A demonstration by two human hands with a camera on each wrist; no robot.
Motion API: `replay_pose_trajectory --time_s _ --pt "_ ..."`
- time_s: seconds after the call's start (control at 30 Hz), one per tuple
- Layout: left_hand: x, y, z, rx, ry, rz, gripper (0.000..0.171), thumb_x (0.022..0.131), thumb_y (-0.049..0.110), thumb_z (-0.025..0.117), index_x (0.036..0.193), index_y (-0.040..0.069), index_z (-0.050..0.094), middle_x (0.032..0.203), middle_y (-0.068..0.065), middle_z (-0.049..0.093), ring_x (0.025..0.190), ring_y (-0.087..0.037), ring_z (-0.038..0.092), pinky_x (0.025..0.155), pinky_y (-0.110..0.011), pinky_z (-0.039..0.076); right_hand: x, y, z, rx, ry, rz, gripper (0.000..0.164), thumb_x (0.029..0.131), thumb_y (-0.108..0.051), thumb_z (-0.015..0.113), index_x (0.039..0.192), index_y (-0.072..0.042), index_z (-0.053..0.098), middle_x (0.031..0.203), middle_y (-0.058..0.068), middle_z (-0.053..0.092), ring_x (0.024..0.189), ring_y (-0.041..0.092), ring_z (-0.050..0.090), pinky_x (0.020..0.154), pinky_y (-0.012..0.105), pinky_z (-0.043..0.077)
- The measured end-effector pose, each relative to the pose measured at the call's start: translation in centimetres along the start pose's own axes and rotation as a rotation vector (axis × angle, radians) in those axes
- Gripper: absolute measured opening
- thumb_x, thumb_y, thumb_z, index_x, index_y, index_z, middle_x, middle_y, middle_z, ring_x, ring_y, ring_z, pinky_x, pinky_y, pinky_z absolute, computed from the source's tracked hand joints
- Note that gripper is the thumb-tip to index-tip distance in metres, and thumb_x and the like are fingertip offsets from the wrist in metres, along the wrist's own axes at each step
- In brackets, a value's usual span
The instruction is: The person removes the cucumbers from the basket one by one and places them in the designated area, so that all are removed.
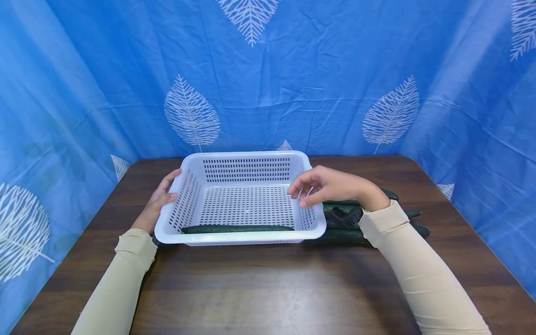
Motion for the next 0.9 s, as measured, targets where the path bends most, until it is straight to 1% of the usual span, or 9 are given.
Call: replay_pose_trajectory --time_s 0.13,0.27,0.47,0.67,0.9 --pt "0.1 0.0 0.0 0.004 0.006 0.000 0.068 0.103 0.017 0.053 0.164 0.033 0.028 0.157 -0.002 0.042 0.131 -0.022 0.054 0.102 -0.035 0.058 1.1 0.3 -0.3 0.051 -0.039 0.012 0.035 0.099 -0.010 0.077 0.127 0.009 0.068 0.114 0.012 0.071 0.102 0.025 0.067 0.089 0.036 0.062" --pt "0.1 0.1 -0.1 0.000 0.004 0.001 0.068 0.103 0.017 0.053 0.164 0.033 0.028 0.156 -0.002 0.043 0.131 -0.023 0.054 0.102 -0.036 0.057 2.3 0.6 -0.3 0.071 -0.050 0.018 0.035 0.100 -0.012 0.077 0.127 0.008 0.069 0.117 0.013 0.072 0.103 0.024 0.068 0.091 0.036 0.061" --pt "0.1 0.2 -0.1 0.004 0.011 -0.008 0.066 0.103 0.017 0.053 0.162 0.035 0.030 0.154 -0.002 0.044 0.130 -0.022 0.055 0.102 -0.037 0.058 4.0 0.5 0.3 0.063 -0.079 0.028 0.033 0.099 -0.010 0.076 0.125 0.010 0.068 0.116 0.012 0.072 0.103 0.023 0.069 0.093 0.035 0.060" --pt "0.2 0.3 -0.2 -0.008 0.010 -0.014 0.067 0.103 0.016 0.053 0.163 0.034 0.029 0.156 -0.003 0.043 0.131 -0.022 0.054 0.103 -0.036 0.058 5.9 0.0 1.0 0.037 -0.116 0.040 0.030 0.098 -0.004 0.074 0.124 0.009 0.069 0.114 0.014 0.072 0.102 0.025 0.069 0.092 0.033 0.060" --pt "0.3 0.3 -0.2 -0.010 -0.006 -0.004 0.068 0.103 0.015 0.053 0.164 0.033 0.028 0.159 -0.006 0.041 0.133 -0.026 0.052 0.104 -0.038 0.057 7.6 -0.2 2.0 0.031 -0.181 0.023 0.028 0.096 -0.001 0.075 0.123 0.008 0.071 0.113 0.013 0.073 0.104 0.028 0.070 0.091 0.034 0.061"
Point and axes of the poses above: each hand's wrist, its own x-axis towards the middle knuckle, its own z-axis out of the palm, y = z × x, the point moved 3 cm from there along x, towards the middle knuckle
